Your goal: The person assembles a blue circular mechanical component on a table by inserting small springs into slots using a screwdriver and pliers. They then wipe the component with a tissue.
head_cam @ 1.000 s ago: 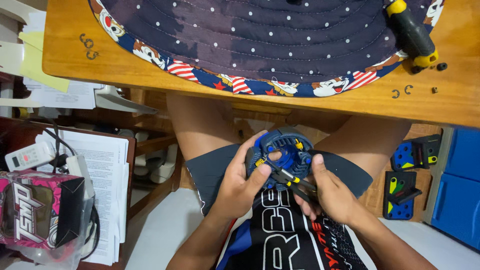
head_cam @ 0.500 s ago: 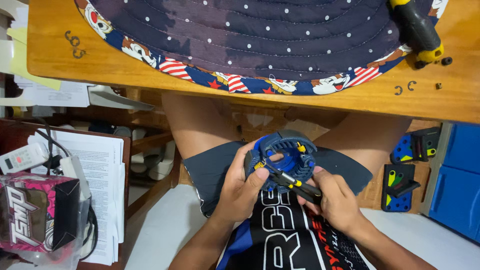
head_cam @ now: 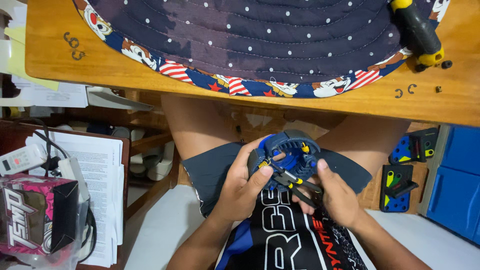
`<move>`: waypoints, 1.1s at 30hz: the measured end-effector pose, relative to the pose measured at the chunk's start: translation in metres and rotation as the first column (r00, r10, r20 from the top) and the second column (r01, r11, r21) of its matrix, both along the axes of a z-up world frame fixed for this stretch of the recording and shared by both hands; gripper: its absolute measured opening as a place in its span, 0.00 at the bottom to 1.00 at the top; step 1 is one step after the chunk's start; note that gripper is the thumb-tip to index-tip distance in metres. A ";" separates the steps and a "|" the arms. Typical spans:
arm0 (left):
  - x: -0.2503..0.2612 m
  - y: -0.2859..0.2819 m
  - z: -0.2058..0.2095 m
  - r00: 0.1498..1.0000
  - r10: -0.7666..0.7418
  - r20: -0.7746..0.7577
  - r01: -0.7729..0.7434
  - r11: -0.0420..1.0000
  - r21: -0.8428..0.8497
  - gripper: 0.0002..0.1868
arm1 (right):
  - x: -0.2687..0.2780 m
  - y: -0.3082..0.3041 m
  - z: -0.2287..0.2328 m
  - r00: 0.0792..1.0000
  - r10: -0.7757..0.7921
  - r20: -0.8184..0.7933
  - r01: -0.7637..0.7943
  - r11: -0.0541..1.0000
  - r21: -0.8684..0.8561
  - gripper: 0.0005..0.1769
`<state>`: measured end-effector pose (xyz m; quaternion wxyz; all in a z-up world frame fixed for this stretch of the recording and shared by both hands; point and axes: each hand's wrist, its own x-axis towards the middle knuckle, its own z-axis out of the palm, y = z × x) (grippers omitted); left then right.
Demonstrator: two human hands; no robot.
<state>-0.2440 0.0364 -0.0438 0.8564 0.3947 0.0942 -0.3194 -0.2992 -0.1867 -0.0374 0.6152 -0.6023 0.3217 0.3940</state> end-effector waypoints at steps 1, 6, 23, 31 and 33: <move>0.001 -0.001 0.000 1.000 0.008 0.017 -0.008 1.000 0.011 0.29 | -0.003 0.000 -0.001 0.999 0.033 0.038 -0.031 0.999 -0.039 0.52; 0.002 -0.003 -0.003 1.000 0.021 0.012 -0.021 1.000 -0.014 0.29 | -0.015 -0.003 -0.012 0.996 0.074 0.052 -0.069 0.994 -0.086 0.50; -0.008 -0.009 0.006 0.994 0.014 0.110 -0.025 0.994 0.104 0.27 | -0.030 0.012 -0.012 0.995 -0.024 0.095 0.042 0.981 -0.189 0.48; -0.014 -0.016 0.009 0.988 0.104 0.116 -0.130 0.962 0.242 0.24 | -0.023 0.011 -0.003 0.984 -0.047 -0.170 0.043 0.999 -0.026 0.51; -0.012 -0.019 0.007 0.987 0.132 0.086 -0.150 0.958 0.244 0.24 | -0.019 0.011 -0.002 0.991 0.029 -0.133 -0.027 1.000 0.013 0.53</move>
